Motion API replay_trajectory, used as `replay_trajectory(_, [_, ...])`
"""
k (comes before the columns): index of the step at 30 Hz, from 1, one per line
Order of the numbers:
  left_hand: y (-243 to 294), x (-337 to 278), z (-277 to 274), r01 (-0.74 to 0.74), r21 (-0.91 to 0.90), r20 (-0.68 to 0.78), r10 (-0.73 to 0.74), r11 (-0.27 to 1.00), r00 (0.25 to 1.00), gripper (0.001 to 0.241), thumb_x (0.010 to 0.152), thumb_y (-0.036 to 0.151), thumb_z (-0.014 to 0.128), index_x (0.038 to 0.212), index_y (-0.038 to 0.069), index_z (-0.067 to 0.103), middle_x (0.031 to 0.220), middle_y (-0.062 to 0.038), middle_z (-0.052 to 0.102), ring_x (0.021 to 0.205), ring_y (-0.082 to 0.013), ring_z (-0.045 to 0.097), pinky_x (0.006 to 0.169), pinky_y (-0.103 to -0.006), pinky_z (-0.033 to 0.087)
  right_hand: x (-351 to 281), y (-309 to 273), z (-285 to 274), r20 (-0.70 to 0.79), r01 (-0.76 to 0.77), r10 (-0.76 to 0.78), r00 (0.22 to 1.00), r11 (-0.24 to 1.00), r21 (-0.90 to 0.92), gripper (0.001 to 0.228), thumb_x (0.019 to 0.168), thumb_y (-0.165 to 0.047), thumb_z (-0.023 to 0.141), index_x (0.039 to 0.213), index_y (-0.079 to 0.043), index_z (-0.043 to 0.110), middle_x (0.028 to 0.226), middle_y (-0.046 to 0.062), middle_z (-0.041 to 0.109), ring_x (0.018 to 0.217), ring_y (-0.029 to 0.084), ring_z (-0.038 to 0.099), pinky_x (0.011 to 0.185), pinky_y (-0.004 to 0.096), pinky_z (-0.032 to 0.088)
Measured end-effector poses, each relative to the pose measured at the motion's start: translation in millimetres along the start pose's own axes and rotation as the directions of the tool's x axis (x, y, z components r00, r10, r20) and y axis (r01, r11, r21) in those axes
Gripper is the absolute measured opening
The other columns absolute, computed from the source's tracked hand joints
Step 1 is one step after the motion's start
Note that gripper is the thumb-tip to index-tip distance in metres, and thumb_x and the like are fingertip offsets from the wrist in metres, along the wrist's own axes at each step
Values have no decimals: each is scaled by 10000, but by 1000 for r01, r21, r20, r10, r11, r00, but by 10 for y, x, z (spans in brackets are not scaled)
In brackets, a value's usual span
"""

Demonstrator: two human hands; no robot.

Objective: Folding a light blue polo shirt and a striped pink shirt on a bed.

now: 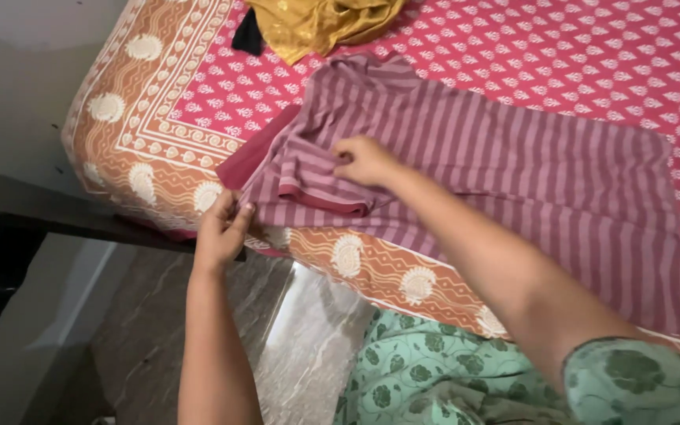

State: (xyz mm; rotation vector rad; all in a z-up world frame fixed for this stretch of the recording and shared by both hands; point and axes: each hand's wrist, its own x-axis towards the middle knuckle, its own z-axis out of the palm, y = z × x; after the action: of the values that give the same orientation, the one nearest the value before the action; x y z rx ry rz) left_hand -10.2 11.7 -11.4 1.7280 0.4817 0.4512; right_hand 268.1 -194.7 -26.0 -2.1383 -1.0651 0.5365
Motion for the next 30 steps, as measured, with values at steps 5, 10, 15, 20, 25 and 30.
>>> replay_trajectory(5, [371, 164, -28, -105, 390, 50, 93, 915, 994, 163, 1014, 178, 675, 1012, 36, 596, 732, -94, 584, 671, -189, 550, 606, -329, 463, -120, -45, -484, 141, 77, -161, 977, 878, 471, 238, 857, -108, 807, 1069, -37, 725, 913, 43, 727, 798, 104, 623, 713, 305, 513])
replay_trajectory(10, [431, 294, 148, -147, 816, 55, 179, 559, 982, 181, 984, 237, 672, 1048, 70, 640, 841, -224, 711, 804, -442, 661, 729, -530, 486, -59, -29, -223, -80, 223, -221, 972, 975, 20, 250, 835, -130, 811, 1036, -43, 689, 941, 92, 704, 884, 245, 664, 775, 391, 533])
replay_trajectory(15, [326, 271, 232, -151, 867, 57, 205, 475, 977, 160, 962, 212, 662, 1050, 82, 632, 887, -189, 739, 841, -399, 696, 813, -531, 454, -329, -160, -82, -190, 177, -205, 960, 972, -155, 271, 882, -175, 769, 1110, -74, 663, 1056, 117, 666, 1037, 354, 638, 894, 466, 507])
replay_trajectory(20, [257, 216, 264, -167, 864, 21, 297, 476, 955, 173, 940, 199, 688, 1054, 81, 634, 933, -148, 746, 859, -358, 697, 845, -512, 418, -1089, -334, -208, -397, 216, -293, 870, 950, -227, 358, 946, -170, 651, 1294, -91, 614, 1334, 154, 579, 1284, 370, 536, 1104, 481, 430])
replay_trajectory(25, [160, 161, 317, -159, 892, -14, 376, 424, 927, 232, 924, 185, 708, 1111, 68, 636, 947, -137, 727, 914, -347, 680, 861, -514, 421, -2220, -17, 22, -116, 52, -129, 985, 856, -515, 750, 1023, -469, 436, 1574, 13, 272, 1648, 253, 162, 1517, 407, 151, 1211, 564, 140])
replay_trajectory(30, [478, -83, 909, 29, 949, -218, 587, 314, 780, 457, 795, 163, 704, 1235, 56, 649, 1159, -175, 669, 1034, -376, 602, 877, -502, 430, -3147, 43, -54, 49, 95, -81, 996, 876, -472, 669, 998, -490, 455, 1498, -49, 406, 1645, 241, 200, 1517, 380, 189, 1234, 544, 131])
